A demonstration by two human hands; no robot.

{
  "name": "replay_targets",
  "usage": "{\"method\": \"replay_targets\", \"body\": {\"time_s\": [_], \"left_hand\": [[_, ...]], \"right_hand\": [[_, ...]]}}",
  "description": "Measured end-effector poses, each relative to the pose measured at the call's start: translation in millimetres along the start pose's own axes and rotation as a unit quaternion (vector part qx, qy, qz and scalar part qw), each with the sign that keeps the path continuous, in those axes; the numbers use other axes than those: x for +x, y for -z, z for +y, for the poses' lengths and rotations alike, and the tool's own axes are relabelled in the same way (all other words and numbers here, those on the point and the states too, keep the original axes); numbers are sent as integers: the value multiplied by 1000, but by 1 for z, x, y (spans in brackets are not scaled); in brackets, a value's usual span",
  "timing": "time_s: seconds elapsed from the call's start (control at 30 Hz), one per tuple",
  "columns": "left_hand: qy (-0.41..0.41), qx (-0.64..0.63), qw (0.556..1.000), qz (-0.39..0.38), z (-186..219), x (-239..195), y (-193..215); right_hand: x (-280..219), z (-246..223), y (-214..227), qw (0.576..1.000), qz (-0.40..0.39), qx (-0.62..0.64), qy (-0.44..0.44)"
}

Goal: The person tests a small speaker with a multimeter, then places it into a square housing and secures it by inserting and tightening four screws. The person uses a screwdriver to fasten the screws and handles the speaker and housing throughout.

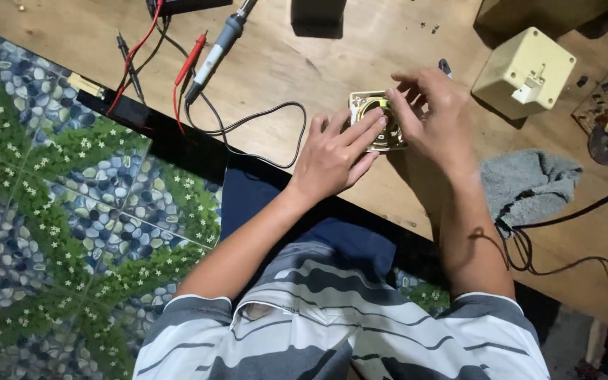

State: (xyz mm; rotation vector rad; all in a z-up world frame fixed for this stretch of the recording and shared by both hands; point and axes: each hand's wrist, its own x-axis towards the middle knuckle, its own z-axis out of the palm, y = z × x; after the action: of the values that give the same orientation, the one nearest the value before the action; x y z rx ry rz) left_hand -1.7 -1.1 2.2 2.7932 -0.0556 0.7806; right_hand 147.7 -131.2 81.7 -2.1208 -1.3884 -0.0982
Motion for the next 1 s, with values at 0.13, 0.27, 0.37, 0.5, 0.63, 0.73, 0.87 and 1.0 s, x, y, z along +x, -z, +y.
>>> {"method": "replay_targets", "body": {"time_s": [0.13,0.27,0.37,0.5,0.63,0.73,0.87,1.0], "left_hand": [[-2,-14,1000,16,-3,-3,-3],[-20,-23,999,8,-2,2,-1],[-20,-52,998,18,-1,6,0],[-13,-47,997,53,0,12,2],[-19,-27,998,54,3,14,1],[-25,-24,998,56,3,15,3],[-20,-25,998,47,6,17,7],[-17,-22,999,46,7,16,7]], "right_hand": [[1,-13,10,1000,-9,6,-1],[-26,-11,49,996,48,-9,-73],[-78,12,73,983,123,-4,-140],[-164,25,87,932,231,-46,-274],[-221,16,95,900,260,-82,-341],[-250,15,96,884,251,-134,-370],[-252,13,96,879,258,-114,-385],[-191,-19,103,856,186,-24,-482]]}}
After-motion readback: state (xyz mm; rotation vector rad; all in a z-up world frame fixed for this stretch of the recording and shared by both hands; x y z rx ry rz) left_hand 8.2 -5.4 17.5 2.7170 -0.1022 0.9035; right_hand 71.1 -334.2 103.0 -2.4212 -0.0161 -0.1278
